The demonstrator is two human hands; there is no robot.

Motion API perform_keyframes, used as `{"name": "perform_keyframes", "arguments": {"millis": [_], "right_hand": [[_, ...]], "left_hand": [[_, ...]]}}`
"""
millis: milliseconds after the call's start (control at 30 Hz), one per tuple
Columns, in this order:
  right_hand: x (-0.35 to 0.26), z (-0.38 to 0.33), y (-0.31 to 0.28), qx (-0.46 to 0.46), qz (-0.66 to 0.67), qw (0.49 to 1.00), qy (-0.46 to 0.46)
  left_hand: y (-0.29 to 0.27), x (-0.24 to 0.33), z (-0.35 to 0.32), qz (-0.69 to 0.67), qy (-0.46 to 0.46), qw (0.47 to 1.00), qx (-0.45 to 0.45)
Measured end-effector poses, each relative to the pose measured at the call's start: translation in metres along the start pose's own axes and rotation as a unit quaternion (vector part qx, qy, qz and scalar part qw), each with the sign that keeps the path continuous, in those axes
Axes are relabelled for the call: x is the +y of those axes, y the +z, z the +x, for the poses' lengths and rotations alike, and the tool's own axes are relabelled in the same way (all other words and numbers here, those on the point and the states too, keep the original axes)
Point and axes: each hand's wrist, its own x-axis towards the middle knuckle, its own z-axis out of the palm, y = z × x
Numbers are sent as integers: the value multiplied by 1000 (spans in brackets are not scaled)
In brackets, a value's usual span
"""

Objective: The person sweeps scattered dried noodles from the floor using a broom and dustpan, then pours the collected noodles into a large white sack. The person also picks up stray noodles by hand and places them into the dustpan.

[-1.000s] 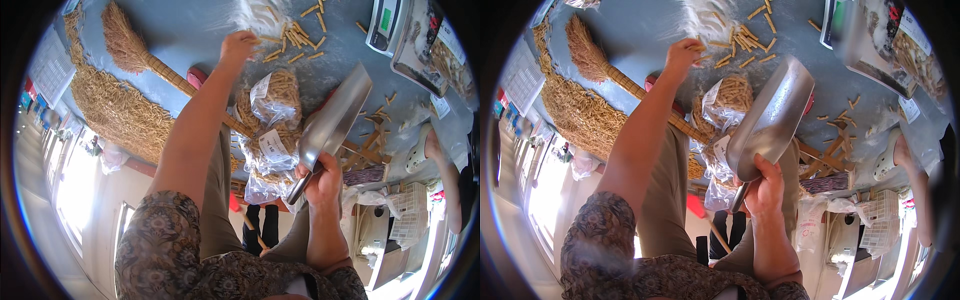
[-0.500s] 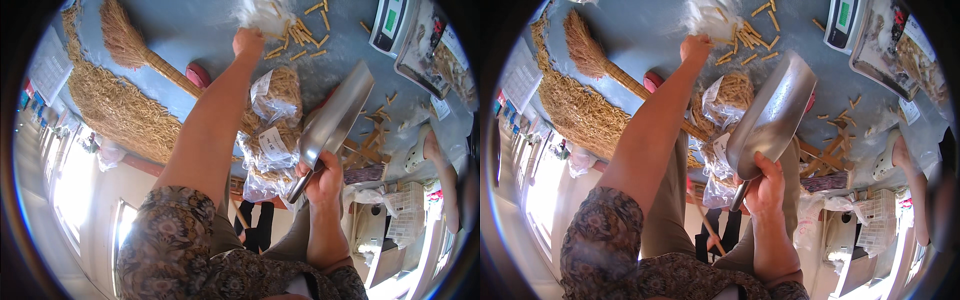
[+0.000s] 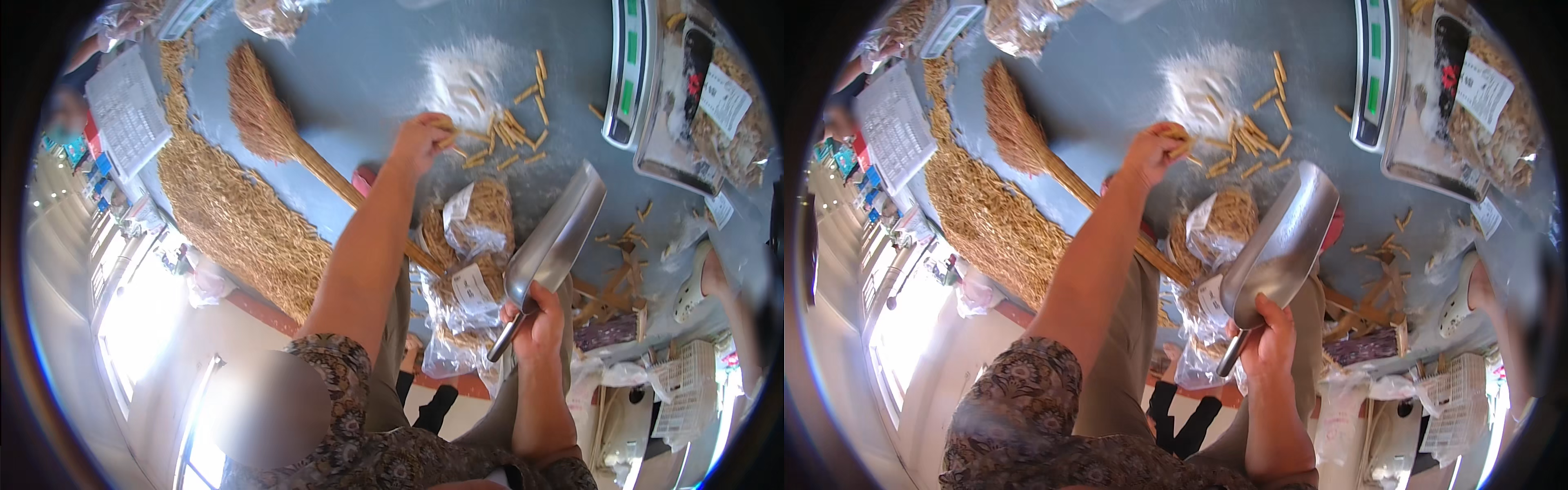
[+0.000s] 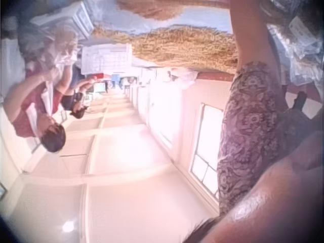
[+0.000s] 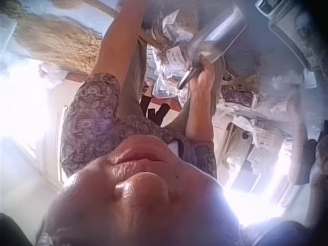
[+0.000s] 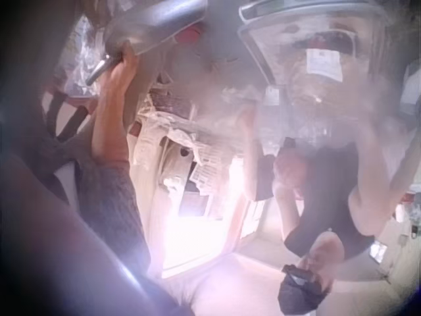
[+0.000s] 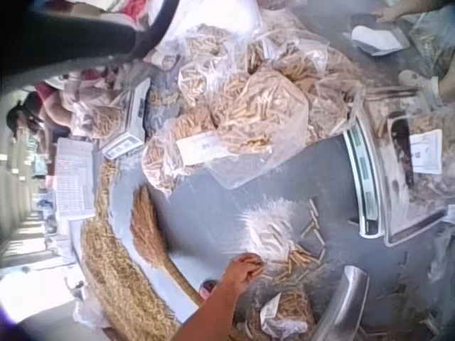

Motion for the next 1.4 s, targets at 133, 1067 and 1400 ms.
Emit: {"name": "perform_keyframes", "arguments": {"millis": [133,1067,1400], "right_hand": [[-3,-1,3,0,6,1000,-2],[5,-5,49,-54,-7,998,-30],[26,12,29,7,12,1000,-2]], "left_hand": [[31,25,-17,-31,-22,997,-73],[30,367,-86,-59,407,910,55],[-21,149,-61,252,184,939,147]]}}
